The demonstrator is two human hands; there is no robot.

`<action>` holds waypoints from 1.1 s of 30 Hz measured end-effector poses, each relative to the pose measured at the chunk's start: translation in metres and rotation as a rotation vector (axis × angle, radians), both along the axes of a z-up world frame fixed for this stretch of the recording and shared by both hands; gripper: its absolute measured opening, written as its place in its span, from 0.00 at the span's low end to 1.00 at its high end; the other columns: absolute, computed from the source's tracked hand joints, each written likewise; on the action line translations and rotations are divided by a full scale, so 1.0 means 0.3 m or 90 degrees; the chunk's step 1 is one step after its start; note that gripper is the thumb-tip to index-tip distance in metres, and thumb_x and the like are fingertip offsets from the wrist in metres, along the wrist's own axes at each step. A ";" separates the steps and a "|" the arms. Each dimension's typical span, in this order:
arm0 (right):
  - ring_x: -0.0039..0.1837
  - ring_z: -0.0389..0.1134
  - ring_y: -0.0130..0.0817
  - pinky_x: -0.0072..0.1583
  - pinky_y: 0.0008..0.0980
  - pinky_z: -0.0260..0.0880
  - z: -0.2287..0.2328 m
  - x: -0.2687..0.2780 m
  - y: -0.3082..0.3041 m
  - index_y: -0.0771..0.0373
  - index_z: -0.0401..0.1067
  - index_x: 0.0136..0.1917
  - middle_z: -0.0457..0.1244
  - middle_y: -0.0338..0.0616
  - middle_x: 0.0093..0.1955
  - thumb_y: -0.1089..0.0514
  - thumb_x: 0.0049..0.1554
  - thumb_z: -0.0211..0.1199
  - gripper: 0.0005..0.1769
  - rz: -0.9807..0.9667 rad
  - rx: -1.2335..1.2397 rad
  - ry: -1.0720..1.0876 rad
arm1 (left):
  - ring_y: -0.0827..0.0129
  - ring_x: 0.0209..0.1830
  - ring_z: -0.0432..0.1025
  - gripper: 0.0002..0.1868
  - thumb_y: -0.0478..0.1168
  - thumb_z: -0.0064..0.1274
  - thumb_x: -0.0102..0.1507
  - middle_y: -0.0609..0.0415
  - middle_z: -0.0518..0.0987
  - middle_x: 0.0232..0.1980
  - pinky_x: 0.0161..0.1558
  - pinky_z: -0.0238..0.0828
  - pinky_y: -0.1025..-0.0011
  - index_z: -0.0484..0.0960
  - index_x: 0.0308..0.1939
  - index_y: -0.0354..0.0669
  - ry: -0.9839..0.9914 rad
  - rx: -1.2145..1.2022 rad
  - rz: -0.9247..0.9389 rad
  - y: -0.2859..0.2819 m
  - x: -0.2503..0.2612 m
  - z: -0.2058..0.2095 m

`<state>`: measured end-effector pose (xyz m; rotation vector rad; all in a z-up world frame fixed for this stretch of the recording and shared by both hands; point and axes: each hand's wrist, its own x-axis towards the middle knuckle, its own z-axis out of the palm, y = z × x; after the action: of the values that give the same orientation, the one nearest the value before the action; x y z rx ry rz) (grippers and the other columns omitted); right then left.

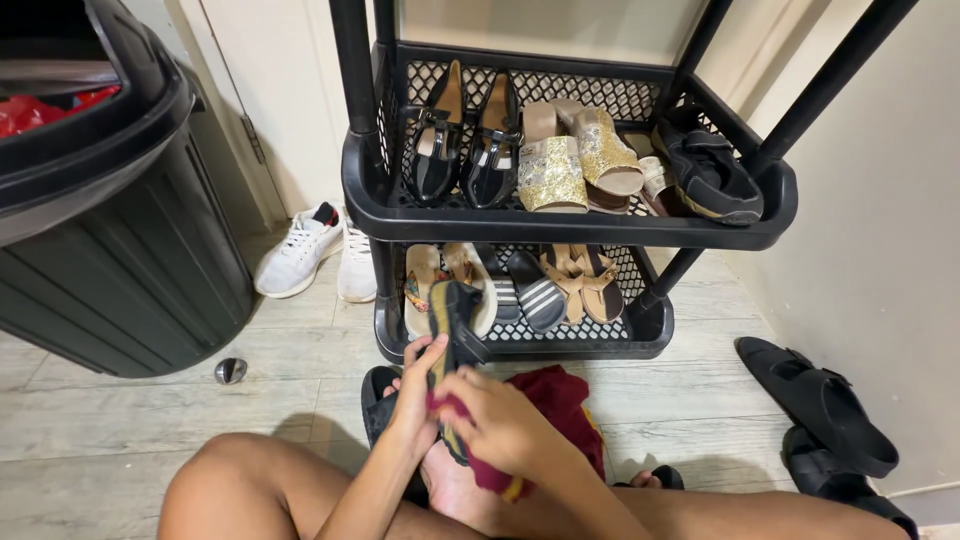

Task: The person cleans a pair of black shoes and a pair of tan sandals using a red cloth while sitting on the floor near a shoe rack.

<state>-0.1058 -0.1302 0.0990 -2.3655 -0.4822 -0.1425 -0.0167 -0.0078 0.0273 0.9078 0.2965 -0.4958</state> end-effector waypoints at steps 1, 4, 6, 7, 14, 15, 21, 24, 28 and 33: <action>0.51 0.68 0.56 0.50 0.48 0.69 0.007 -0.004 -0.008 0.60 0.68 0.56 0.64 0.51 0.51 0.55 0.58 0.63 0.14 -0.002 0.005 -0.003 | 0.60 0.44 0.72 0.31 0.52 0.59 0.58 0.48 0.75 0.47 0.43 0.72 0.64 0.68 0.62 0.53 -0.003 0.005 -0.002 0.009 -0.004 0.013; 0.54 0.70 0.51 0.53 0.44 0.69 0.031 -0.008 -0.027 0.61 0.71 0.54 0.67 0.49 0.51 0.58 0.55 0.65 0.14 0.099 0.005 0.139 | 0.61 0.49 0.74 0.40 0.44 0.63 0.53 0.48 0.78 0.53 0.50 0.73 0.66 0.61 0.67 0.59 -0.013 0.068 -0.011 0.017 -0.009 0.039; 0.55 0.70 0.51 0.56 0.44 0.69 0.049 0.003 -0.036 0.62 0.73 0.51 0.67 0.51 0.50 0.58 0.58 0.65 0.09 0.065 0.034 0.015 | 0.63 0.51 0.73 0.44 0.46 0.64 0.53 0.47 0.76 0.56 0.51 0.73 0.65 0.61 0.71 0.56 -0.051 0.094 -0.036 0.006 -0.015 0.043; 0.55 0.70 0.51 0.56 0.44 0.69 0.058 0.004 -0.041 0.62 0.73 0.51 0.67 0.51 0.50 0.58 0.58 0.65 0.09 0.061 0.034 0.014 | 0.63 0.51 0.73 0.44 0.46 0.64 0.53 0.47 0.76 0.56 0.51 0.73 0.65 0.61 0.71 0.56 -0.053 0.093 -0.039 -0.008 -0.023 0.042; 0.53 0.71 0.50 0.55 0.44 0.70 0.028 -0.018 -0.054 0.62 0.70 0.52 0.69 0.51 0.50 0.57 0.55 0.66 0.13 0.050 -0.043 0.165 | 0.59 0.53 0.75 0.39 0.51 0.58 0.56 0.45 0.77 0.56 0.54 0.73 0.62 0.61 0.70 0.52 -0.017 0.044 -0.041 -0.022 -0.024 0.054; 0.54 0.71 0.51 0.55 0.44 0.70 0.026 -0.021 -0.060 0.63 0.72 0.51 0.69 0.52 0.52 0.58 0.53 0.67 0.13 0.145 -0.098 0.179 | 0.59 0.54 0.75 0.39 0.50 0.58 0.57 0.45 0.78 0.57 0.54 0.73 0.62 0.61 0.69 0.51 -0.039 0.057 -0.047 -0.017 -0.019 0.062; 0.49 0.75 0.46 0.51 0.36 0.70 0.208 -0.046 -0.221 0.63 0.74 0.52 0.72 0.52 0.46 0.51 0.58 0.67 0.14 0.238 -0.089 0.310 | 0.55 0.58 0.72 0.48 0.43 0.61 0.52 0.38 0.75 0.61 0.59 0.70 0.59 0.57 0.75 0.48 -0.127 0.032 -0.171 0.007 -0.019 0.094; 0.52 0.73 0.38 0.54 0.32 0.71 0.378 -0.112 -0.375 0.63 0.75 0.53 0.71 0.48 0.49 0.54 0.56 0.69 0.15 0.193 -0.045 0.274 | 0.58 0.65 0.74 0.56 0.41 0.64 0.50 0.42 0.78 0.66 0.65 0.65 0.66 0.51 0.79 0.59 -0.059 0.202 -0.280 0.016 -0.031 0.060; 0.50 0.70 0.31 0.51 0.29 0.71 0.525 -0.245 -0.606 0.61 0.76 0.55 0.71 0.39 0.48 0.56 0.54 0.70 0.16 0.013 0.048 0.165 | 0.74 0.77 0.57 0.52 0.36 0.66 0.53 0.56 0.69 0.77 0.71 0.44 0.76 0.58 0.79 0.40 -0.290 0.125 -0.382 -0.124 -0.034 0.133; 0.45 0.70 0.32 0.48 0.28 0.68 0.529 -0.339 -0.856 0.67 0.76 0.47 0.71 0.44 0.41 0.68 0.45 0.54 0.17 -0.217 0.373 0.115 | 0.55 0.51 0.78 0.42 0.42 0.56 0.49 0.41 0.84 0.55 0.55 0.72 0.64 0.70 0.70 0.39 -0.209 -0.169 -0.354 -0.344 -0.106 0.502</action>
<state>-0.2075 -0.3870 0.2577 -1.8384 0.0564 -0.1937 -0.0486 -0.1111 0.1780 0.7897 -0.3268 -0.8606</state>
